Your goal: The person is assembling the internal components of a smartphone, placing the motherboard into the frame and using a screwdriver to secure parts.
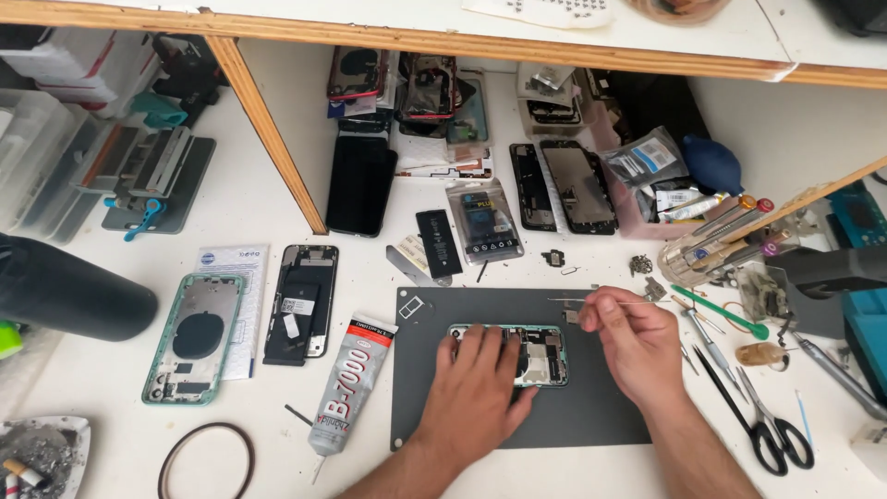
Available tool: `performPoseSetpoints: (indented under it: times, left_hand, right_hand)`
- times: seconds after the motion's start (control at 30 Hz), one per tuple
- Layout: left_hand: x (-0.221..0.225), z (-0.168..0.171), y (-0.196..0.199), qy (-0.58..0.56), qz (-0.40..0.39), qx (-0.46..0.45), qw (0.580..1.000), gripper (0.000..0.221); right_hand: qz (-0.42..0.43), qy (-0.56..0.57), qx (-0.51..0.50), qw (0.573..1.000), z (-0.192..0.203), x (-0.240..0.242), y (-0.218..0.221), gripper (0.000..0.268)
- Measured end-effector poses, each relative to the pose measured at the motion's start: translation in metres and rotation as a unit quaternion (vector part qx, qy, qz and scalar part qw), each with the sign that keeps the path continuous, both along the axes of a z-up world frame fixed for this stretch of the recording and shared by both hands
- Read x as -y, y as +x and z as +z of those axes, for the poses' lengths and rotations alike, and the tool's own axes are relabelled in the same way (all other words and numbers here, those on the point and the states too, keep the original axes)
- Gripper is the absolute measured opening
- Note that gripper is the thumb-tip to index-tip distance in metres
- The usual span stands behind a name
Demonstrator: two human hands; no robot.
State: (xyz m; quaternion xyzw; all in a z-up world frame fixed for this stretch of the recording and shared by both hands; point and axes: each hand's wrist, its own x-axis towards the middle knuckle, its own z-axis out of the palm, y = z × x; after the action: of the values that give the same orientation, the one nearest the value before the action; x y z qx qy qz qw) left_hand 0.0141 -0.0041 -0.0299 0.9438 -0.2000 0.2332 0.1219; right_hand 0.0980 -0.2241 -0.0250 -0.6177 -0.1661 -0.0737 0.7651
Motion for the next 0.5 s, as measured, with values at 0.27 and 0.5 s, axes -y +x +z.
performPoseSetpoints:
  times: [0.27,0.5]
  left_hand:
    - [0.014,-0.015,-0.012,0.005,-0.059,0.075,0.995,0.02]
    - [0.031,-0.027,-0.015,0.004,-0.034,0.062,0.997,0.021]
  right_hand:
    - [0.071,0.028,-0.113,0.991,0.0,-0.004,0.004,0.033]
    - [-0.035,-0.136,-0.097,0.985,0.005,-0.009,0.0,0.021]
